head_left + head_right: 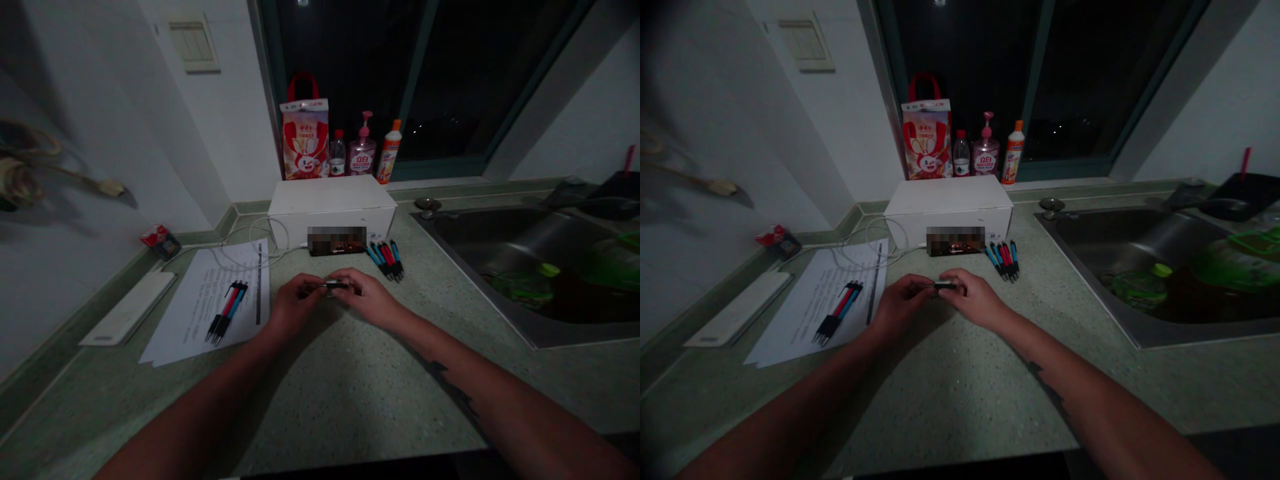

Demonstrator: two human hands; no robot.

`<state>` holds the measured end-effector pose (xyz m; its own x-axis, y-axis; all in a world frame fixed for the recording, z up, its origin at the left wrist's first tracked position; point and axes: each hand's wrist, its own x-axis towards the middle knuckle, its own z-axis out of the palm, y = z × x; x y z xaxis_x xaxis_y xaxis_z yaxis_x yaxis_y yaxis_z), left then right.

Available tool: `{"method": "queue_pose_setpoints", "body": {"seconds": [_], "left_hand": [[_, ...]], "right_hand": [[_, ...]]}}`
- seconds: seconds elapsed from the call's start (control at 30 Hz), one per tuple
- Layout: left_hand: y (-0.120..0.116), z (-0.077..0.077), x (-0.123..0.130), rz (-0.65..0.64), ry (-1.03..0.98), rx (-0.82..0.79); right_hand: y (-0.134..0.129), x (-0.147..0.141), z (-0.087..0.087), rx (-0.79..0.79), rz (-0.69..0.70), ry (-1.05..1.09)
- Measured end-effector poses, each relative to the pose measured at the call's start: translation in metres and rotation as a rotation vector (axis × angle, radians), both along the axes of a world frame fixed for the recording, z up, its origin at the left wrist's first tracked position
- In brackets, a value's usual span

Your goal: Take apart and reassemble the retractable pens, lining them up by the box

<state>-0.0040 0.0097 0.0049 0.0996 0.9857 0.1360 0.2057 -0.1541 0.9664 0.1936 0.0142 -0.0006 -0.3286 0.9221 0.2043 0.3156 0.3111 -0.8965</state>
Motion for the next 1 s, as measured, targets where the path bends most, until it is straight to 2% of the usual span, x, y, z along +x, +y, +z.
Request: {"method": "queue_pose_setpoints", "body": {"seconds": [0.1, 0.27, 0.7, 1.0], "left_hand": [[0.0005, -0.0002, 0.0002, 0.004, 0.01, -0.001], [0.0007, 0.0006, 0.0002, -0.007, 0.013, -0.01], [0.0004, -0.0018, -0.0001, -0.011, -0.018, -0.001], [0.0014, -0.0083, 0.0009, -0.006, -0.015, -0.004]], "right_hand": [[0.0008, 0.0, -0.002, -0.003, -0.02, 0.038], [0.0, 0.001, 0.0005, -0.038, 0.005, -0.04], [0.0017, 0.0013, -0.0009, -0.032, -0.04, 0.055], [0.0009, 0.0012, 0.0002, -0.049, -0.043, 0.042]]}}
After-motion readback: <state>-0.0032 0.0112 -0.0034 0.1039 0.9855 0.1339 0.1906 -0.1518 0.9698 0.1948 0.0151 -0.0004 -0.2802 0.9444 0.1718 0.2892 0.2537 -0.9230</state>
